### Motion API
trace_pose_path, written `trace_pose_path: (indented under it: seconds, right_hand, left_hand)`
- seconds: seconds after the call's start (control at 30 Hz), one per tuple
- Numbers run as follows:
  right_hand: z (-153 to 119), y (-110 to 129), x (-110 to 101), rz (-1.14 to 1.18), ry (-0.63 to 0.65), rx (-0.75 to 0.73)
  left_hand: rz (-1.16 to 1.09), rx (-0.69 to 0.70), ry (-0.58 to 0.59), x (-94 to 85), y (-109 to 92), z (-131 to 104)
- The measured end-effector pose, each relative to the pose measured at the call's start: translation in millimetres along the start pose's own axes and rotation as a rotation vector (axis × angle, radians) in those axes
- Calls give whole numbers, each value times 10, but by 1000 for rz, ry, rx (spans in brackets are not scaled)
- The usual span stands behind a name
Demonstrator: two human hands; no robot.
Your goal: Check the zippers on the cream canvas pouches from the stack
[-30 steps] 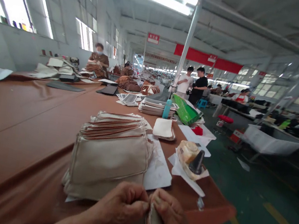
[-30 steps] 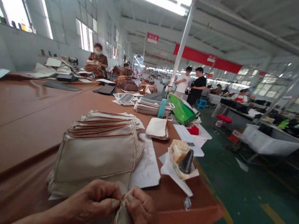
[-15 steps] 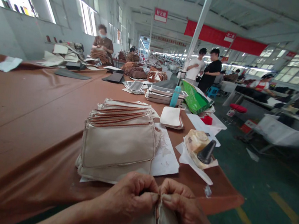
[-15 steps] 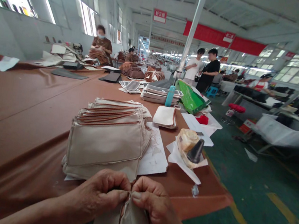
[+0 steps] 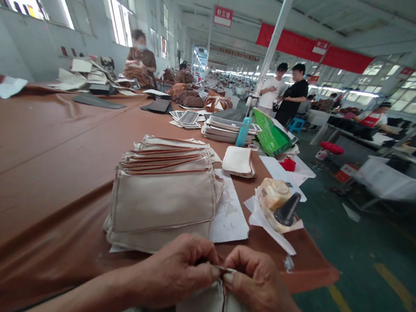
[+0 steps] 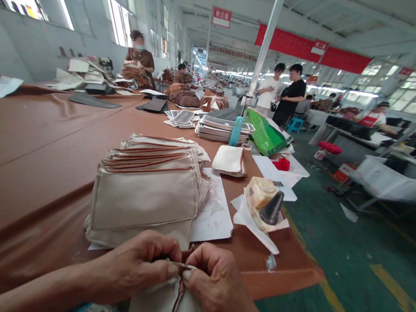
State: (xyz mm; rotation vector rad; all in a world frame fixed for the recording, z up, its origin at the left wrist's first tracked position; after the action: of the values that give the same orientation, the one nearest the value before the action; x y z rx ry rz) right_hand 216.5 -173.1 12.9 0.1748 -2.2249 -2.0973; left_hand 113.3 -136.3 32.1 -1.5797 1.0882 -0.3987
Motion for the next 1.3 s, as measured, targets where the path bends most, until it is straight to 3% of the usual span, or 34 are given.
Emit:
trace_pose_path:
  seconds: [0.17, 0.3, 0.43, 0.6, 0.83, 0.93, 1.1, 1.3]
  right_hand:
    - [-39, -38, -56, -57, -47, 2]
    - [-62, -30, -94, -134, -89, -69]
    - [-96, 66, -74, -175, -78, -219]
    - [-154, 221, -33, -217, -43, -396]
    - [-260, 307, -4, -462, -21, -558]
    - [-283, 253, -42, -452, -10, -475]
    - [-183, 62, -144, -109, 4, -131]
    - [-103, 91, 38, -151, 261, -47]
  left_hand:
    - [-388, -89, 63, 31, 161, 82]
    - [-515, -199, 58, 90, 293, 119]
    - [-509, -222, 139, 174, 282, 87]
    - [-426, -174, 152, 168, 216, 68]
    - [-437, -95, 272, 265, 131, 70]
    - [-321, -36, 255, 227, 106, 60]
    - [-199, 44, 293, 207, 2, 13]
    - [-182, 110, 287, 216, -98, -12]
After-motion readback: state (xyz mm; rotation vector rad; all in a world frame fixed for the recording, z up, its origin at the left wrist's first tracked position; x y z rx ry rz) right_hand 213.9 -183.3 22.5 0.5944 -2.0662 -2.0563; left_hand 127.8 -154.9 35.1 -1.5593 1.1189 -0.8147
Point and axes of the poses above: each hand's wrist, its own z-axis towards the middle knuckle, its own x-axis out of the palm, y = z × x, the point moved 9 cm from there along z, towards the middle knuckle, and after that the axes turned 4 degrees about -x, right-handed, at the moved point
